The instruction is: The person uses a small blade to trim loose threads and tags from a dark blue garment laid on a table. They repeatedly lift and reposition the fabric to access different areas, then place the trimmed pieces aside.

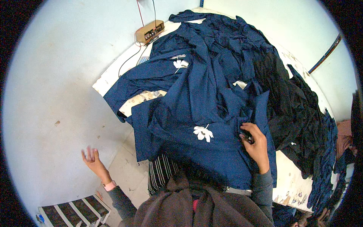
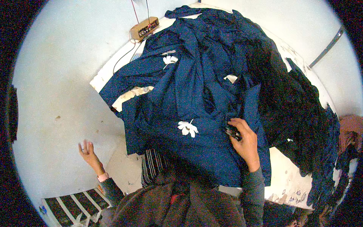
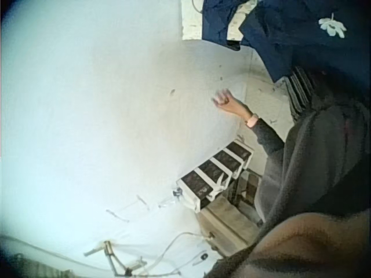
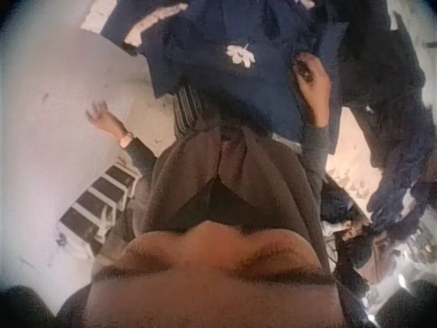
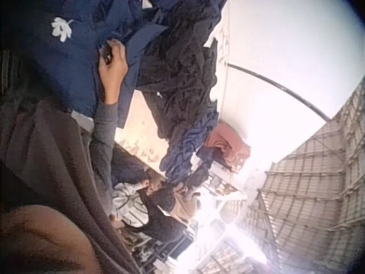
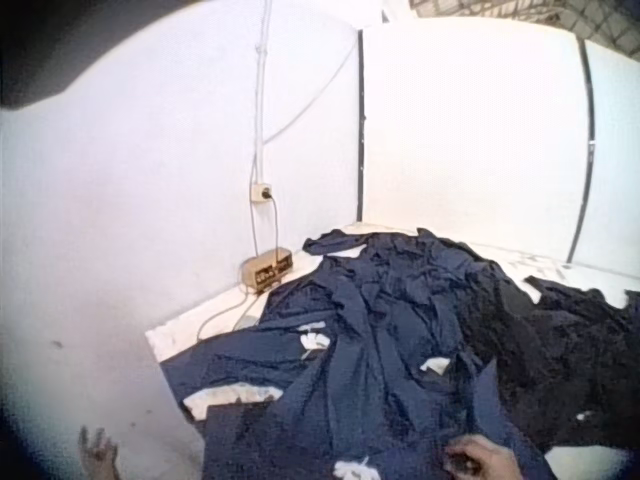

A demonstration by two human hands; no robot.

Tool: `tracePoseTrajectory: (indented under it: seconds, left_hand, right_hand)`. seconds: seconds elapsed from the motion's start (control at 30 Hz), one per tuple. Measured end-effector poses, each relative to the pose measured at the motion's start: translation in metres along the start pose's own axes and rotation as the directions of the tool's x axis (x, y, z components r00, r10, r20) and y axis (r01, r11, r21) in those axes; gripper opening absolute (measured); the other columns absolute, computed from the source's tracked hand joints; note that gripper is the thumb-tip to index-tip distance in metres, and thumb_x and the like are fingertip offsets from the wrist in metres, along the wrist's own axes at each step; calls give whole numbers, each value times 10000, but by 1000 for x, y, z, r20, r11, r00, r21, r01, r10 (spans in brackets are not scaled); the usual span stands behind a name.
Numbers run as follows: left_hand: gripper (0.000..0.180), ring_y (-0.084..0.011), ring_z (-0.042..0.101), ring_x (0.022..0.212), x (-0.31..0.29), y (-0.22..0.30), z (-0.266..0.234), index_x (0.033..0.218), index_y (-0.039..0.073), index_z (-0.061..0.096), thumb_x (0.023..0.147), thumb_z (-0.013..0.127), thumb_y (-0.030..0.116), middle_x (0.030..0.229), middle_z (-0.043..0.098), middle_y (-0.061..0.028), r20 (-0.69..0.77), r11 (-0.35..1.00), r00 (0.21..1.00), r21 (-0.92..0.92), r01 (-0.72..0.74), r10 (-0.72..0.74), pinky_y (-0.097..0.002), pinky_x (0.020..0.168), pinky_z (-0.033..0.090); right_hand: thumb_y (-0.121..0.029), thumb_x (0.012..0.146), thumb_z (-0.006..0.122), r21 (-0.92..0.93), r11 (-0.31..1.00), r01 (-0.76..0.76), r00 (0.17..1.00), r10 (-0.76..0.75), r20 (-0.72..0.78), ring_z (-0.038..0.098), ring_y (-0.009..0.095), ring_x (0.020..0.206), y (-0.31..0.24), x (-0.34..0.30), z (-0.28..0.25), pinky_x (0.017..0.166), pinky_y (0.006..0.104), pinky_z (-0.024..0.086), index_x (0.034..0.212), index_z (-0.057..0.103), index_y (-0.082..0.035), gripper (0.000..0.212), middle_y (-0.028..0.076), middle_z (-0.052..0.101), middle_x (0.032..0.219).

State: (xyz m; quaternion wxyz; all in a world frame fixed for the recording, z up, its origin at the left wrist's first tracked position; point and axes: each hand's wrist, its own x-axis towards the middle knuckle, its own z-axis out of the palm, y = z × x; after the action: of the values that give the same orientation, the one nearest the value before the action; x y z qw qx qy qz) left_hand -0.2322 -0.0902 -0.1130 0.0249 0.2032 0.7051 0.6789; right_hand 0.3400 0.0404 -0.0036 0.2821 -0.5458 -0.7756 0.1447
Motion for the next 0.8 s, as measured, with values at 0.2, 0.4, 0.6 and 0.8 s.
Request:
tracePoseTrajectory:
  seconds: [0.2, 0.4, 0.6, 0.8]
  left_hand:
    - [408, -241, 658, 1074, -75, 108, 88, 1227, 86, 653, 832, 753, 121, 1149, 711, -88, 740, 734, 512, 37, -679, 436, -382, 971, 475]
    - [300, -289, 612, 1067, -98, 143, 164, 1040, 105, 710, 743, 741, 127, 1060, 682, -62, 884, 542, -58, -335, -770, 464, -421, 983, 438]
    - [167, -311, 624, 806, -68, 147, 175, 938, 7, 654, 860, 713, 142, 849, 644, -130, 893, 806, 80, -357, -471, 442, -359, 753, 478]
    - [362, -64, 437, 598, -35, 161, 175, 875, 43, 556, 1022, 582, 373, 693, 521, -1, 874, 816, 250, -481, 320, 417, -233, 550, 297]
  right_hand:
    - [-42, 724, 681, -240, 970, -23, 999, 16, -33, 697, 365, 962, -7, 53, -14, 790, 441, 579, 1278, 606, -172, 574, 98, 571, 1409]
    - [-59, 779, 687, -429, 896, -115, 983, 39, -182, 697, 341, 961, 64, 66, -56, 811, 426, 558, 1100, 703, -109, 326, 127, 724, 1050]
    - [-48, 937, 667, -265, 949, -169, 667, -88, -740, 658, 157, 892, 33, 13, -185, 801, 301, 520, 1062, 687, -10, 132, 61, 721, 988]
    - [-81, 980, 637, -319, 944, 80, 113, -327, -938, 648, 205, 886, 28, -42, -283, 831, 314, 525, 1128, 666, 49, 199, 99, 695, 1019]
